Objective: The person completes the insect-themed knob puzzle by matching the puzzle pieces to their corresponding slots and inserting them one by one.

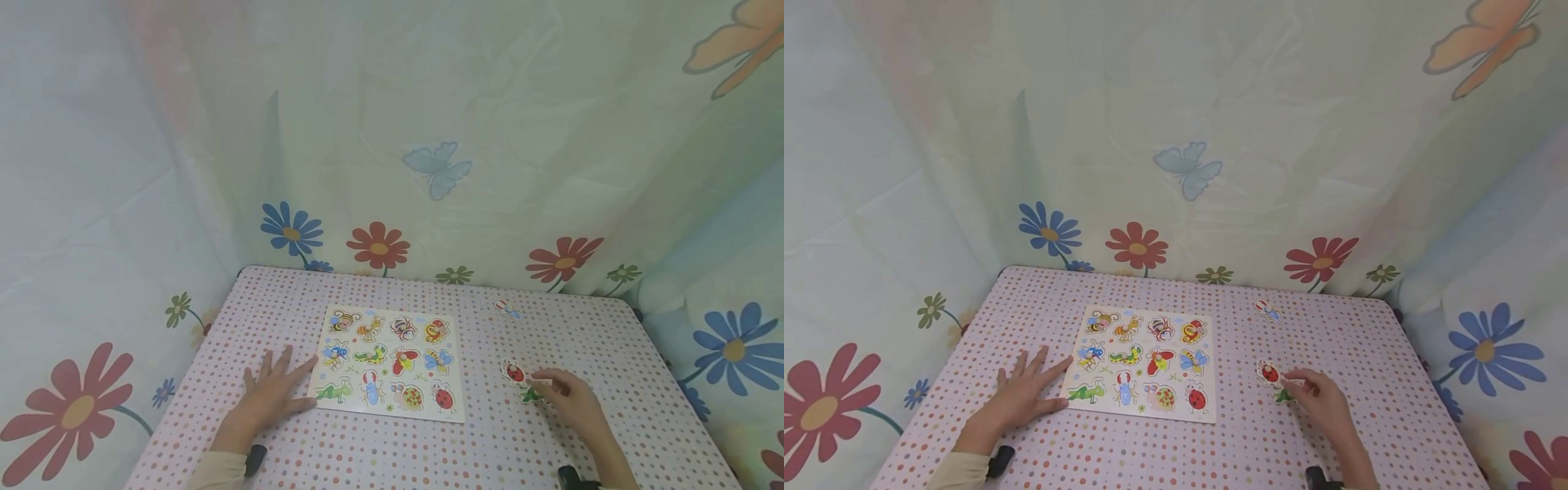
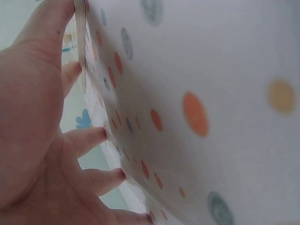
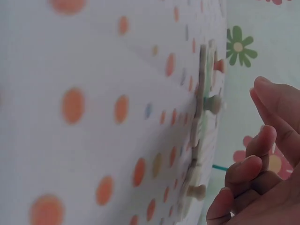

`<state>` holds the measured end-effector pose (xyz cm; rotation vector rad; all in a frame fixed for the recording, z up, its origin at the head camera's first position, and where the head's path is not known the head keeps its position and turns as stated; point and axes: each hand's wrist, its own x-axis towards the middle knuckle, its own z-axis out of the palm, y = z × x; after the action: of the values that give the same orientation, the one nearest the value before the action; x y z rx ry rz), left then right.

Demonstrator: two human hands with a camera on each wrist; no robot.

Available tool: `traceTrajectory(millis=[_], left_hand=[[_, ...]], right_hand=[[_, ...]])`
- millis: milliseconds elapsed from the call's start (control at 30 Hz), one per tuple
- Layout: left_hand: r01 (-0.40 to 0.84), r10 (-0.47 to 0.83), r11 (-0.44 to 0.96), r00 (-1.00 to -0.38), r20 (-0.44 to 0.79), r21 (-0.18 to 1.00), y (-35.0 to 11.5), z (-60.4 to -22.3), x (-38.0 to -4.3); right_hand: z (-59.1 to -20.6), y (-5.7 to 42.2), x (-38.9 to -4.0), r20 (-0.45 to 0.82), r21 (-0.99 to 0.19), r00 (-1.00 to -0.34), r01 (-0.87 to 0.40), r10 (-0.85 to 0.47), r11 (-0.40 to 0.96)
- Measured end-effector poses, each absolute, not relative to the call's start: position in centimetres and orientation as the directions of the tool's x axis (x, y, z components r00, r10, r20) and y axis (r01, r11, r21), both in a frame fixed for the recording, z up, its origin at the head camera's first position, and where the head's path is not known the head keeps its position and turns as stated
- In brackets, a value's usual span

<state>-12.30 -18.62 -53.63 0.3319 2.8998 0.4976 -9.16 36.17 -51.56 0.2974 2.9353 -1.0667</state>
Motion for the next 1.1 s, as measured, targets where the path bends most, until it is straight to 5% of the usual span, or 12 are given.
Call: traceTrajectory(millis=[267, 1100], left_hand=[[0.189, 0.249, 0.918, -0.959, -0.136, 0.348, -18.7, -54.0, -12.4], [0.186, 0.246, 0.923, -0.959, -0.144, 0.337, -18.7, -53.8, -12.4]], right_hand=[[-52.2, 37.1, -9.1, -0.185, -0.617, -0.947, 0.319, 0.262, 0.719], [-53.0, 36.9, -8.8, -0.157, -0.587, -0.949, 0.313, 0.274, 0.747]])
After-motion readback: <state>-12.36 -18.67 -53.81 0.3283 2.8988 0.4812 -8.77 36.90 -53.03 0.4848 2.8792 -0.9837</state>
